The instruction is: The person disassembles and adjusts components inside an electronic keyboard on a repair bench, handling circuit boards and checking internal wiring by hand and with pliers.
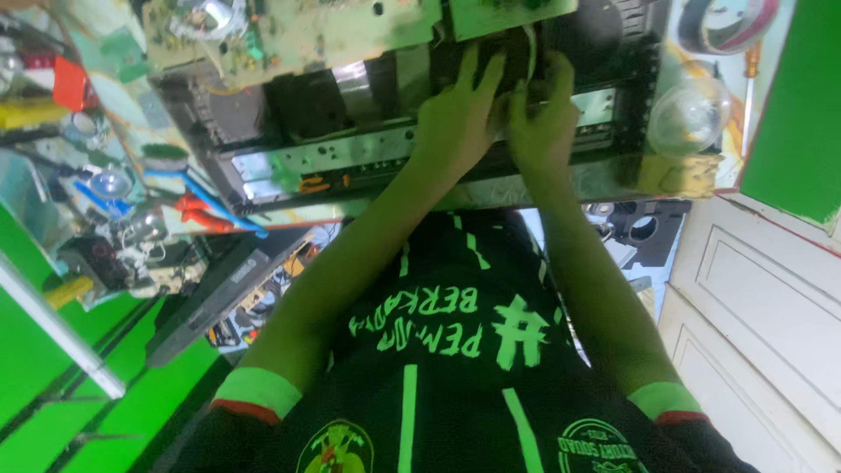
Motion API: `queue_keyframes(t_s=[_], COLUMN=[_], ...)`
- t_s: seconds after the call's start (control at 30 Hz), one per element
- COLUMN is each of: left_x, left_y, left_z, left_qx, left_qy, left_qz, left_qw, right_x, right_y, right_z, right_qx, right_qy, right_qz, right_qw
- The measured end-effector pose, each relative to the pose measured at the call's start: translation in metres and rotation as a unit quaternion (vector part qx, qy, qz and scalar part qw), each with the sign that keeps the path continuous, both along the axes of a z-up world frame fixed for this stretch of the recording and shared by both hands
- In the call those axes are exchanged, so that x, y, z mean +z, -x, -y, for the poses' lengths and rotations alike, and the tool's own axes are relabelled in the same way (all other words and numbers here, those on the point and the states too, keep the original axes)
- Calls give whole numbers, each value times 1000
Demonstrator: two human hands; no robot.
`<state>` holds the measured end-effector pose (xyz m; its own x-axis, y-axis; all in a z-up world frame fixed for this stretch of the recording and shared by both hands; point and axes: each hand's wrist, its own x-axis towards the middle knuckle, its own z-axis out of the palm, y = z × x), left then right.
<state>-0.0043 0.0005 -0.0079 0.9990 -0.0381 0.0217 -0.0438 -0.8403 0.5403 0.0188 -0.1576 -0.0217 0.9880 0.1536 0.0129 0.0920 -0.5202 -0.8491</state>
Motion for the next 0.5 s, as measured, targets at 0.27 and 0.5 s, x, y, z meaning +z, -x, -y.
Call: queue_keyframes(t_s=[0.27,0.5], left_x=[16,43], left_y=[19,60], left_z=[-32,-59], left_qx=[-44,49], left_qy=[70,90], left_qz=[-30,-207], left_qw=[996,973], right_x=[12,23], right_y=[4,12], right_z=[8,7], right_qx=[73,99], right_qy=[24,28], right_qz=[55,112], right_qw=[995,988])
